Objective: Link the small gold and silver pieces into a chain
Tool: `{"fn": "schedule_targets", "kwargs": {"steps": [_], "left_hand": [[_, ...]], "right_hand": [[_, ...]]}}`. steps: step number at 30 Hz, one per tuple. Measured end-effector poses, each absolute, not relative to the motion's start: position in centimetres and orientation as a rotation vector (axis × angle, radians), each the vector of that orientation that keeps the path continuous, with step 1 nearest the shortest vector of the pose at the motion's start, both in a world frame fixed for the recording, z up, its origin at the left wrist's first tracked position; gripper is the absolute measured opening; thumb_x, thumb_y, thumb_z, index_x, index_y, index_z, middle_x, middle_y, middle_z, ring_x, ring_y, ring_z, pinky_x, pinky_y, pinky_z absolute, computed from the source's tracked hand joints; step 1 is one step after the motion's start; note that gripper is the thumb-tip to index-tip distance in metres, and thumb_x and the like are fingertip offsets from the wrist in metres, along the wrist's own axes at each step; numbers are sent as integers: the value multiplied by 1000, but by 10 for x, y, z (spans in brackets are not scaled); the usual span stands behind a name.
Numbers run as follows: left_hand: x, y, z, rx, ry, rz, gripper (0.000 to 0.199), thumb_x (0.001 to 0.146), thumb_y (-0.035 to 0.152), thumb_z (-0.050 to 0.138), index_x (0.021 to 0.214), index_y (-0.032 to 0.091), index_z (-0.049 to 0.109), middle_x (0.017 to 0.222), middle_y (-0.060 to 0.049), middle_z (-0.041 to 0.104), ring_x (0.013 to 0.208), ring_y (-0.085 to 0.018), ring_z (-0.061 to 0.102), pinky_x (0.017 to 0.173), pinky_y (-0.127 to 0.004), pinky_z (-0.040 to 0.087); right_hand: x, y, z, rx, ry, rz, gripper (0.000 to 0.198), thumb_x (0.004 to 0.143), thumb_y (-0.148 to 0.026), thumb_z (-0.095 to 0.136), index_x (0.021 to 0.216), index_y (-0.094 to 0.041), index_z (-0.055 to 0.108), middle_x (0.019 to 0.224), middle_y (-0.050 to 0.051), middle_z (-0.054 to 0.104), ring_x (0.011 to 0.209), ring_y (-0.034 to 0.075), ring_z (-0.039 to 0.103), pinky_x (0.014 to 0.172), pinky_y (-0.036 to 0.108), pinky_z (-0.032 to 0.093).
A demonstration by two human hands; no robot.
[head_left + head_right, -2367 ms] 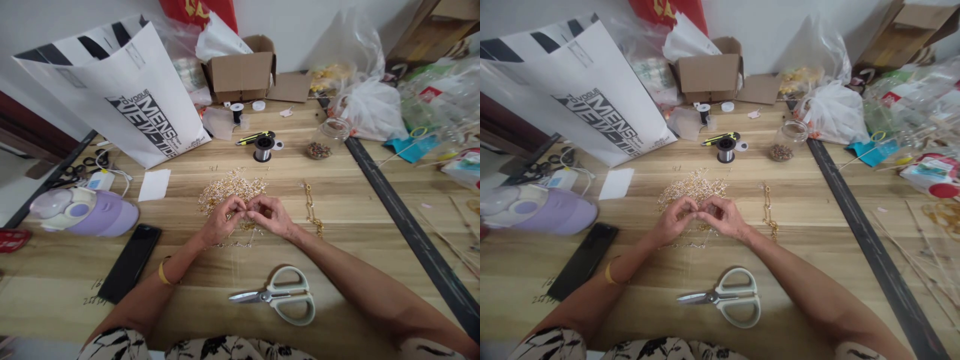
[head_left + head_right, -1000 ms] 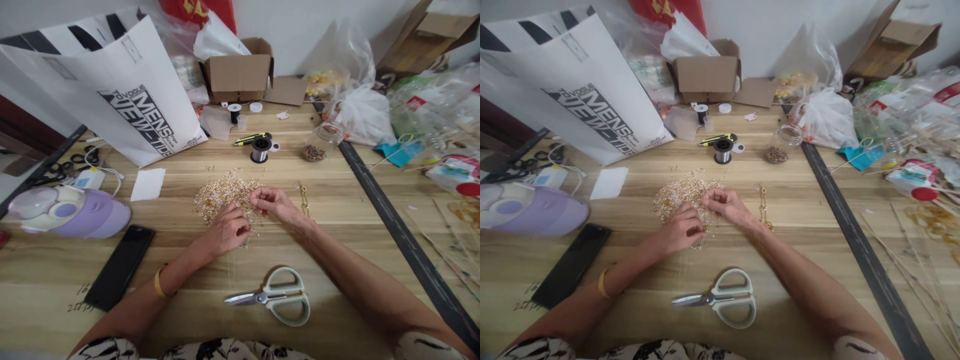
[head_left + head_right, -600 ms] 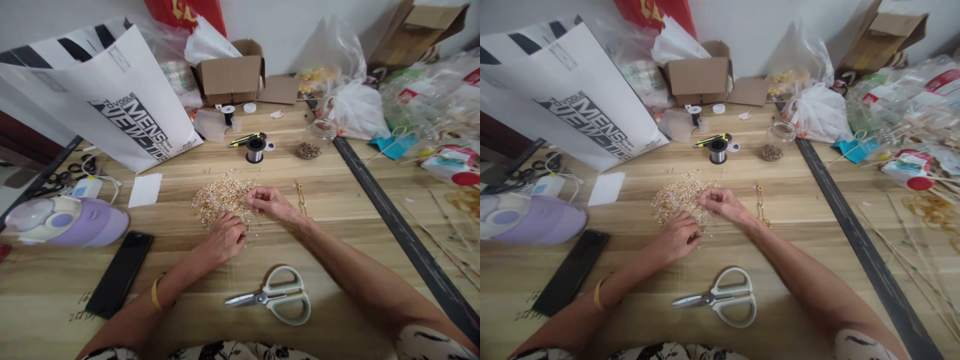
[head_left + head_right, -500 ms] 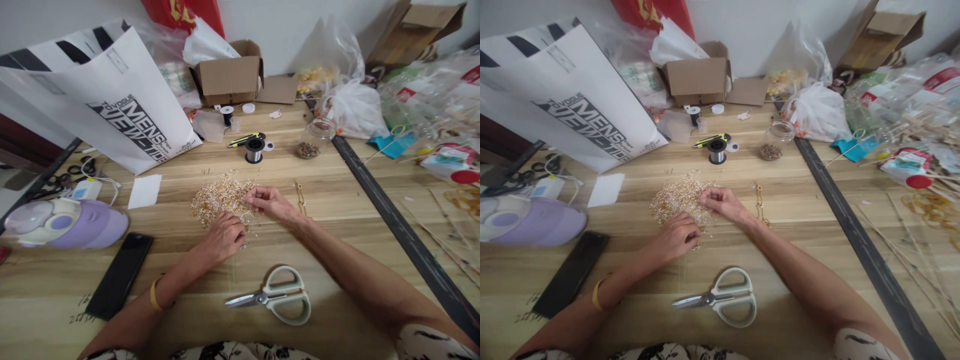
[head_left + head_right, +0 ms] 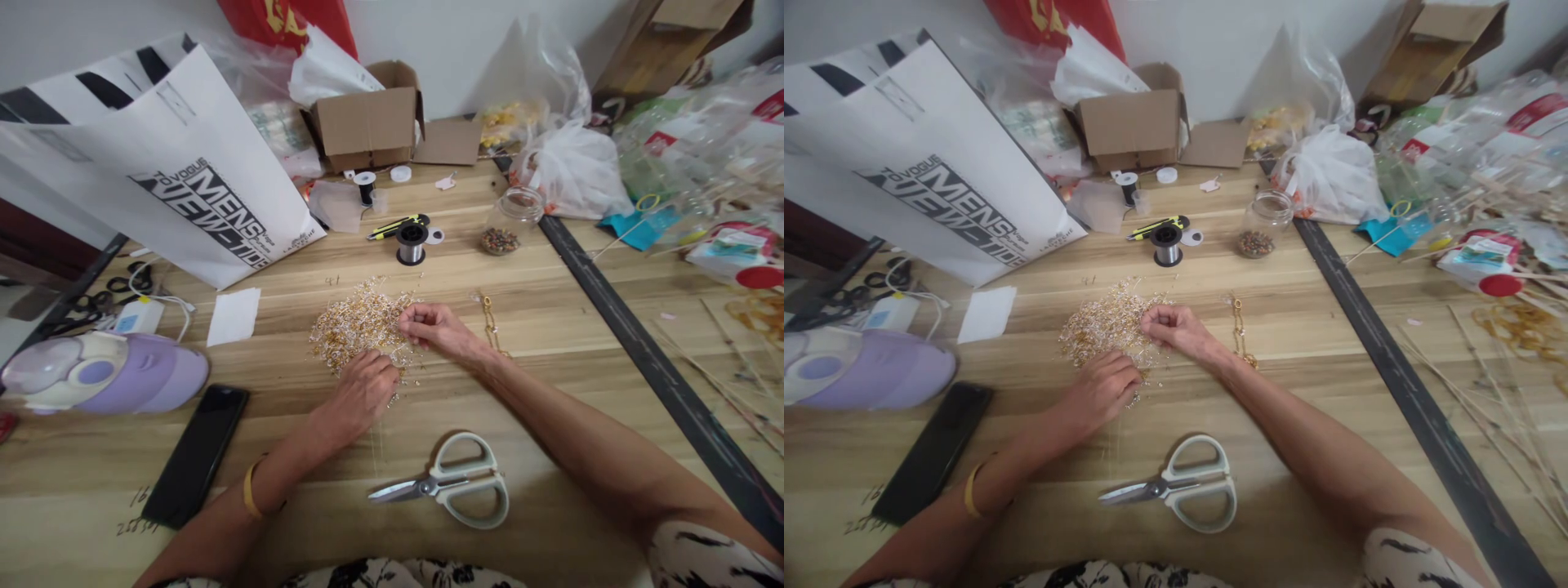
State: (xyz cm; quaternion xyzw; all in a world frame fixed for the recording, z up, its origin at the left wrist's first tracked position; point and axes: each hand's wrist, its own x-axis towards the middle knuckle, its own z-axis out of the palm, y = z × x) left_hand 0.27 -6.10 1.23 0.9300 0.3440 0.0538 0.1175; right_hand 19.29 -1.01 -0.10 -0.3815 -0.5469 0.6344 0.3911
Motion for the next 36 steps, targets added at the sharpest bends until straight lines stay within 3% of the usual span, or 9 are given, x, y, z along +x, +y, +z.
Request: {"fn": "schedule_targets", "kwargs": {"steps": [10,20,30,36], "left_hand": [[-4,-43,30,1995,1073,323,12,80,21,56,74,16,65,72,-2,66,66,-13,57,63,-24,43],[-10,-34,24,1364,989,415,22,74,32,67,75,11,62,75,-8,71,57,-11,61,57,-24,50],[-8,-34,24,1331,977,467,23,70,29,71,75,12,58,62,-1,64,55,-10,59,57,-22,49],[-12,-32,18,1415,1060,492,26,79,38,60,80,13,54,60,2,59,53,-9,56,55,-21,48]], "right_hand": [[193,-9,-3,-960,-1384,1626,29,74,-41,68,75,-14,58,59,-4,51,48,6,43,41,17,33],[194,-9,-4,-954,-1417,1618,25,77,-38,65,77,-14,58,64,-2,56,50,6,46,42,16,34],[193,-11,-1,-930,-1474,1624,24,79,-38,63,78,-14,57,67,-1,59,51,6,47,44,17,35],[194,-11,0,-932,-1434,1592,25,78,-38,65,76,-14,56,63,-3,55,52,6,47,46,18,35]]}}
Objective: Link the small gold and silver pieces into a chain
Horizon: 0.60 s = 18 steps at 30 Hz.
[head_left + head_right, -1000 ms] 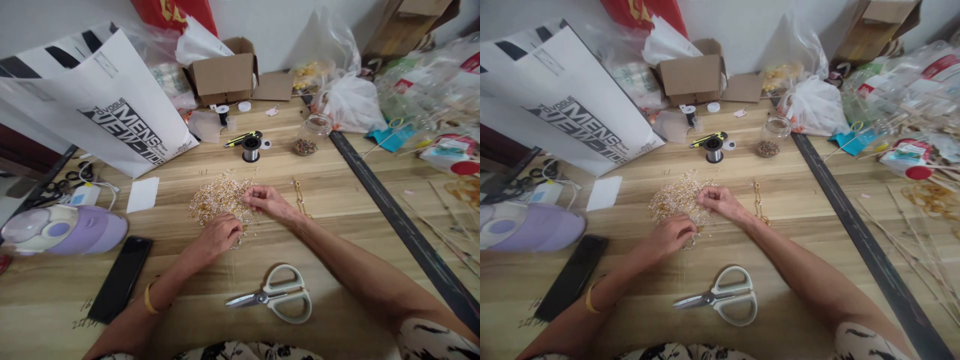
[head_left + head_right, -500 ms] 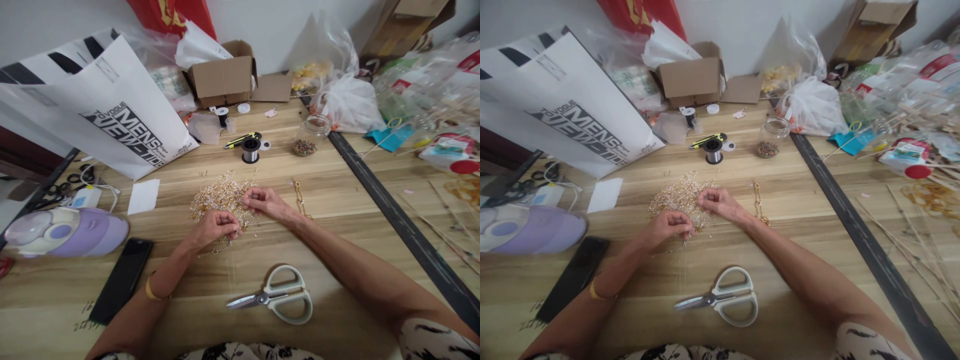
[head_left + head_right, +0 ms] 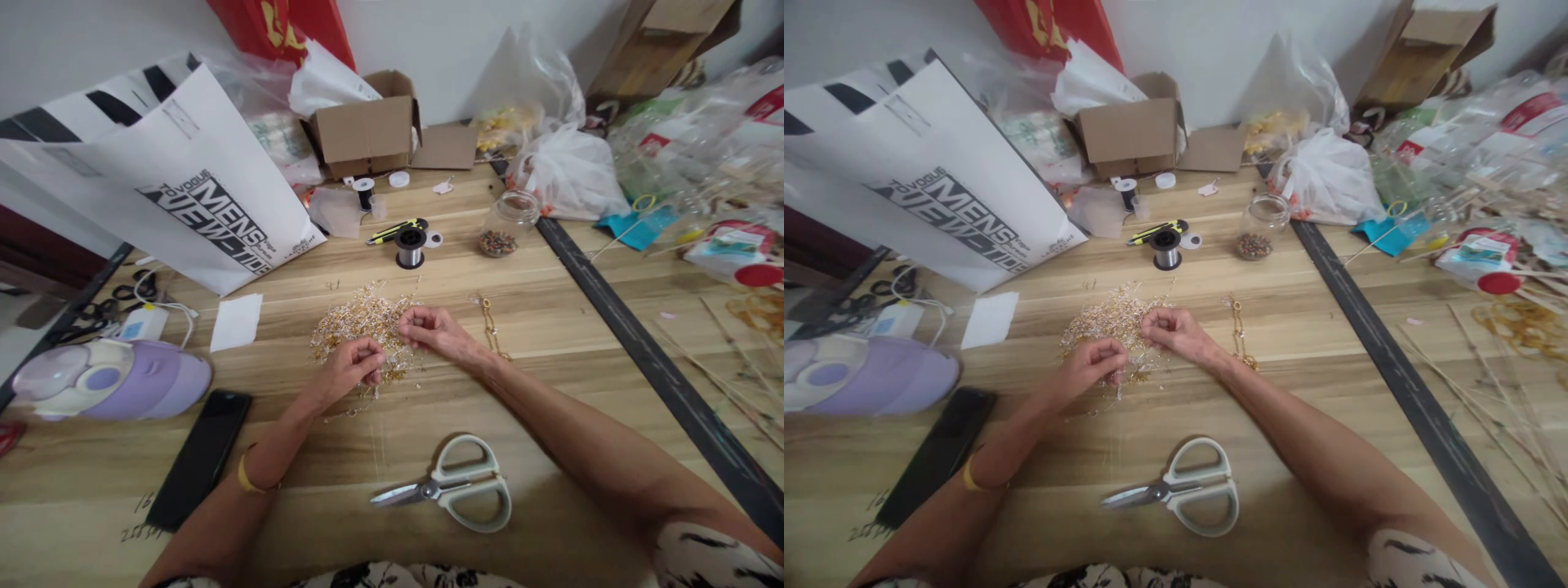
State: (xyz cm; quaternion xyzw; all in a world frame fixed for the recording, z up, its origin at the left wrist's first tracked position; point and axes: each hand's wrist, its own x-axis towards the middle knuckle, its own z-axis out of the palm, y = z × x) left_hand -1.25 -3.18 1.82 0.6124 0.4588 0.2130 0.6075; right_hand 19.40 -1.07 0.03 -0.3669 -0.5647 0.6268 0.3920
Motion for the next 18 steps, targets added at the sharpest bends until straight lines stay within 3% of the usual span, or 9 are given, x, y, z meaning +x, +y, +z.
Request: {"fn": "schedule_targets", "kwargs": {"steps": [11,18], "left_hand": [[-15,-30,19,1606,1201,417,33,86,41,48,75,12,60,54,1,56,50,-11,54,50,-20,43],[-18,-30,20,1638,1190,376,35,85,43,50,75,12,62,56,1,58,52,-11,56,51,-20,44]], "right_hand": [[195,-10,-1,-904,-1338,1601,25,75,-38,68,77,-15,56,61,-4,53,49,5,46,45,18,34],[195,-9,-3,-899,-1307,1593,24,78,-37,66,77,-15,56,60,-4,53,47,5,45,44,18,34]]}}
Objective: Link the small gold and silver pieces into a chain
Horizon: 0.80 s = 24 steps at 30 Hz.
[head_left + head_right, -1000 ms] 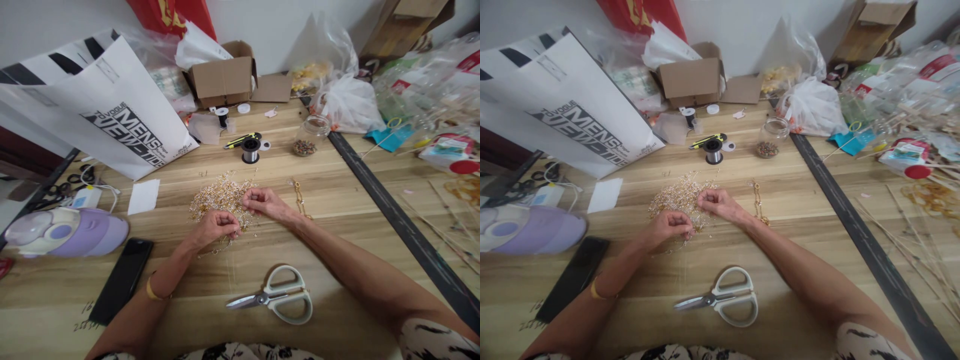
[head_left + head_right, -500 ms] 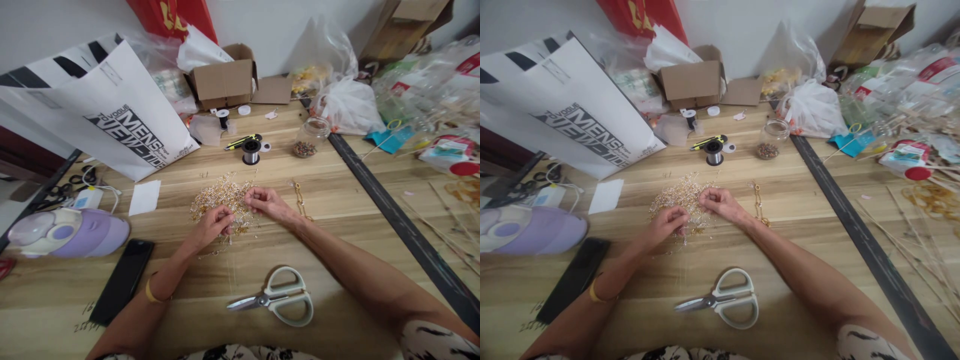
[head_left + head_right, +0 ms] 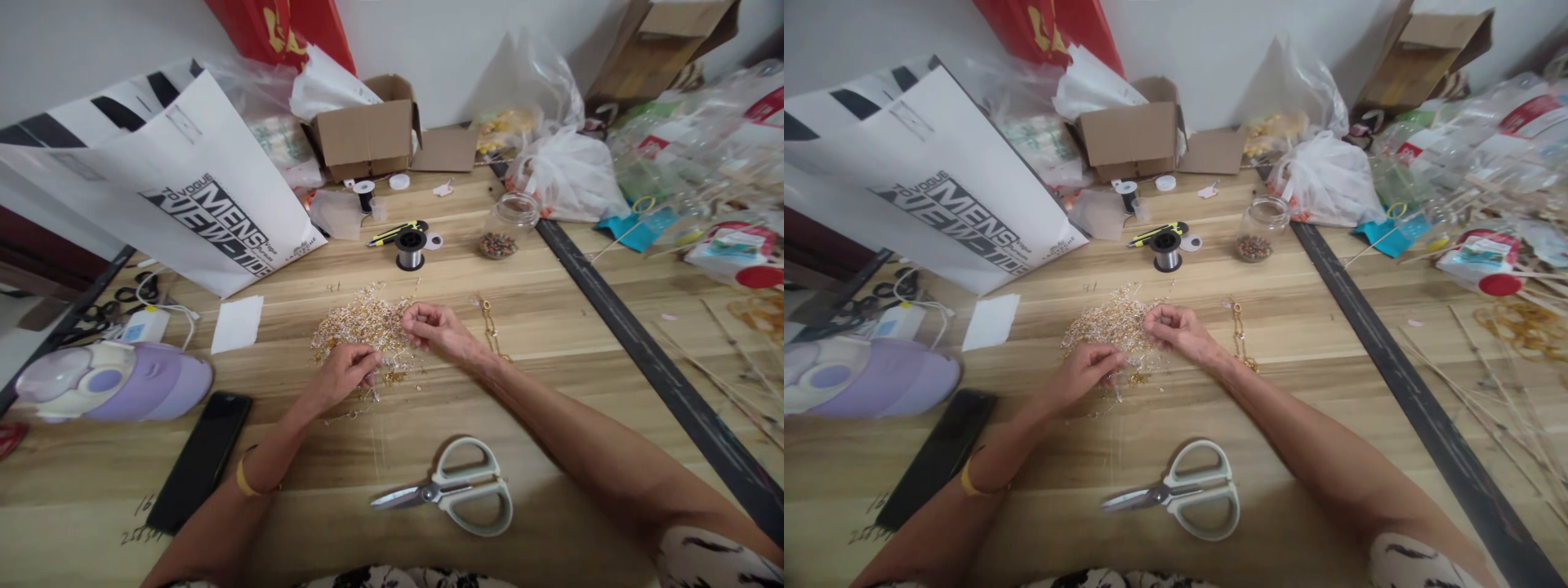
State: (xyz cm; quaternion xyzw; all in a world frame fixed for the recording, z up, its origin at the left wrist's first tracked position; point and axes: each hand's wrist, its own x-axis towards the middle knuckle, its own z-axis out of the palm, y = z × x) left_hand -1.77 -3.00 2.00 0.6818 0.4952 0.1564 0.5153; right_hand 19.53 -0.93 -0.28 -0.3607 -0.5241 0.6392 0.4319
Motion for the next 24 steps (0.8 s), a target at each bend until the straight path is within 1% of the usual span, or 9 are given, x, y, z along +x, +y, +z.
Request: {"fn": "schedule_targets", "kwargs": {"steps": [2,4,8,9,11,13,15,24], "left_hand": [[-17,-31,20,1612,1186,413,32,84,43,51,73,13,57,57,1,57,51,-11,55,50,-20,44],[-17,-31,19,1586,1178,454,29,84,43,51,77,15,53,59,2,57,52,-11,55,51,-20,45],[-17,-32,18,1580,1209,482,28,85,43,51,85,16,52,61,3,57,53,-12,57,53,-22,47],[-16,-33,19,1604,1223,472,28,85,43,50,84,15,52,60,2,57,53,-12,57,54,-22,47],[-16,-33,20,1677,1248,438,30,85,42,48,76,15,53,58,2,56,53,-12,57,53,-22,45],[-16,-33,23,1742,1266,403,34,86,42,47,65,15,50,54,3,55,52,-12,57,53,-21,42],[-16,-33,24,1778,1270,377,37,86,41,45,60,15,47,52,3,54,52,-12,57,53,-21,40],[-18,-28,22,1766,1253,311,38,85,42,46,61,14,56,53,2,56,52,-11,51,53,-21,37]], "right_hand": [[195,-9,-3,-894,-1288,1594,24,78,-38,66,77,-15,56,59,-4,52,47,5,44,44,18,34],[194,-9,-2,-896,-1270,1596,25,77,-38,67,76,-15,56,57,-4,52,46,6,44,43,18,34],[194,-9,1,-902,-1249,1592,26,76,-38,68,75,-16,56,56,-5,52,45,6,44,42,19,33],[194,-9,1,-897,-1249,1592,26,76,-38,68,75,-16,56,56,-4,52,45,6,44,42,19,33],[194,-9,1,-882,-1257,1591,25,77,-38,67,75,-16,56,56,-4,52,46,6,44,43,19,34],[194,-10,1,-865,-1263,1590,25,77,-38,67,75,-16,56,57,-4,52,47,6,44,44,19,34],[194,-10,1,-857,-1264,1589,26,77,-39,67,75,-16,56,57,-4,52,47,6,44,43,19,34],[195,-9,-1,-855,-1277,1576,25,78,-39,66,76,-16,56,58,-4,53,47,6,44,44,19,34]]}}
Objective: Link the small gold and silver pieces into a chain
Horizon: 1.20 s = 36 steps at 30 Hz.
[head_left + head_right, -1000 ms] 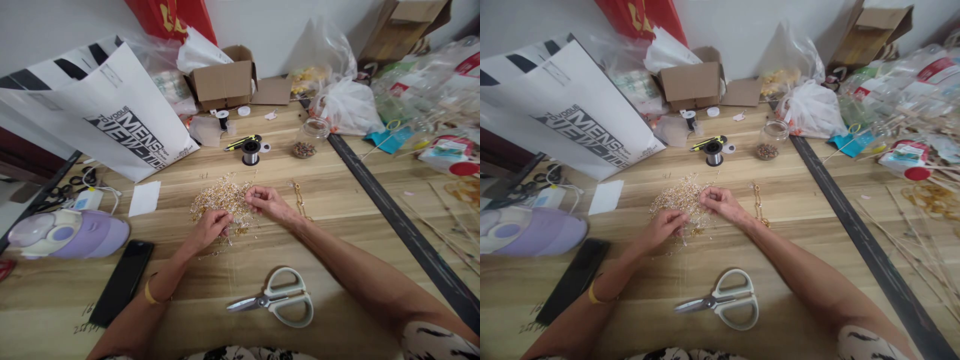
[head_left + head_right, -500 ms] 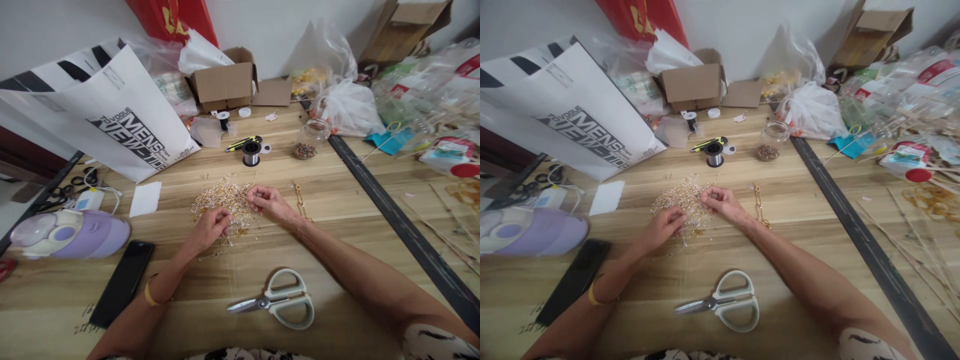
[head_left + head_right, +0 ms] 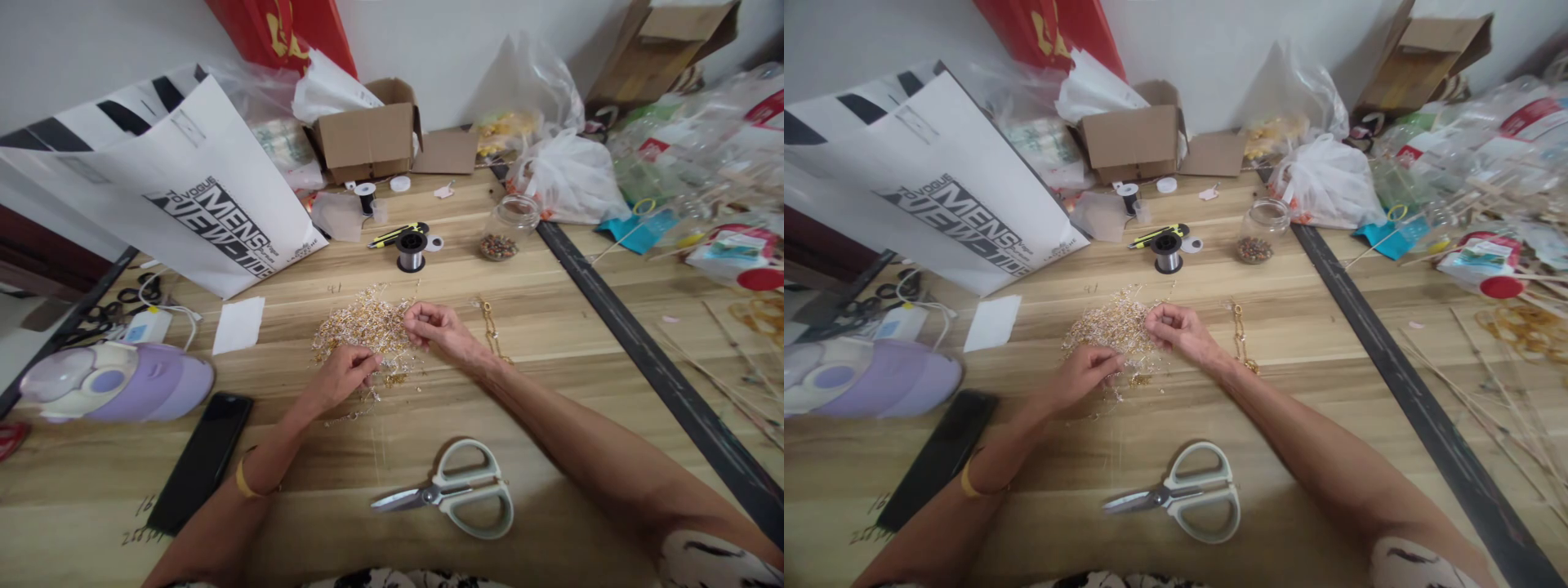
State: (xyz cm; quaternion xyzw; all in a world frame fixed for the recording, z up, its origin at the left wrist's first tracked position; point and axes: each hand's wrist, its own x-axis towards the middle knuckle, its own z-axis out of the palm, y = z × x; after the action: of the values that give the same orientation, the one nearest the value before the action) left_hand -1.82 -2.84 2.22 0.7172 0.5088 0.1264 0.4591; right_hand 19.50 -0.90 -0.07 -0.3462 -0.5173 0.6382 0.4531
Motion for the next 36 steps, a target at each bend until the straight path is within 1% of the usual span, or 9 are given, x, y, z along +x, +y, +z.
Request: {"fn": "schedule_targets", "kwargs": {"steps": [4,12,16,18,21,24,29,32,36], "left_hand": [[-19,-28,23,1739,1203,313,39,84,44,49,60,14,56,53,2,53,52,-11,48,51,-20,35],[-18,-28,22,1585,1115,355,28,76,40,61,67,13,59,53,3,50,48,-8,45,48,-19,35],[-16,-28,25,1504,1108,380,28,75,40,62,66,13,59,52,4,49,48,-8,44,48,-19,36],[-14,-28,27,1467,1113,390,28,74,40,63,66,13,59,52,3,50,48,-7,44,49,-19,36],[-14,-29,30,1436,1094,406,28,75,40,62,66,13,59,53,3,52,50,-8,46,50,-20,37],[-14,-29,29,1423,1040,433,28,77,39,61,67,13,59,55,2,53,51,-8,48,51,-19,38],[-13,-31,27,1377,1024,499,27,77,38,61,66,13,58,57,3,52,53,-8,48,53,-20,41],[-11,-31,26,1360,1035,510,27,76,37,62,66,13,58,56,3,52,52,-8,48,53,-20,41],[-10,-32,27,1332,1044,523,28,74,40,65,69,12,59,58,3,52,52,-8,48,54,-20,42]], "right_hand": [[195,-9,-1,-850,-1277,1573,26,77,-40,67,76,-16,55,58,-4,52,47,7,44,44,19,34],[191,-15,6,-866,-1382,1552,31,77,-45,65,77,-16,54,62,-3,51,50,7,41,46,20,31],[188,-22,16,-868,-1573,1471,24,82,-38,60,79,-15,56,64,-3,49,54,8,40,49,21,31],[187,-24,20,-855,-1680,1368,18,84,-32,58,79,-15,58,73,1,54,62,10,45,55,22,34],[187,-26,23,-823,-1832,1242,11,85,-25,56,79,-16,59,95,6,59,80,14,52,61,23,38],[187,-26,22,-808,-1948,1205,8,86,-20,54,81,-16,59,104,7,59,85,14,54,59,22,38],[188,-27,19,-885,-2042,1170,8,85,-18,53,85,-16,60,79,1,60,68,10,52,56,20,37],[187,-28,19,-902,-2013,1209,8,84,-20,54,83,-15,61,76,1,59,66,10,50,56,20,36],[184,-29,21,-937,-1810,1373,14,83,-28,57,79,-15,61,70,0,56,60,8,46,51,20,33]]}}
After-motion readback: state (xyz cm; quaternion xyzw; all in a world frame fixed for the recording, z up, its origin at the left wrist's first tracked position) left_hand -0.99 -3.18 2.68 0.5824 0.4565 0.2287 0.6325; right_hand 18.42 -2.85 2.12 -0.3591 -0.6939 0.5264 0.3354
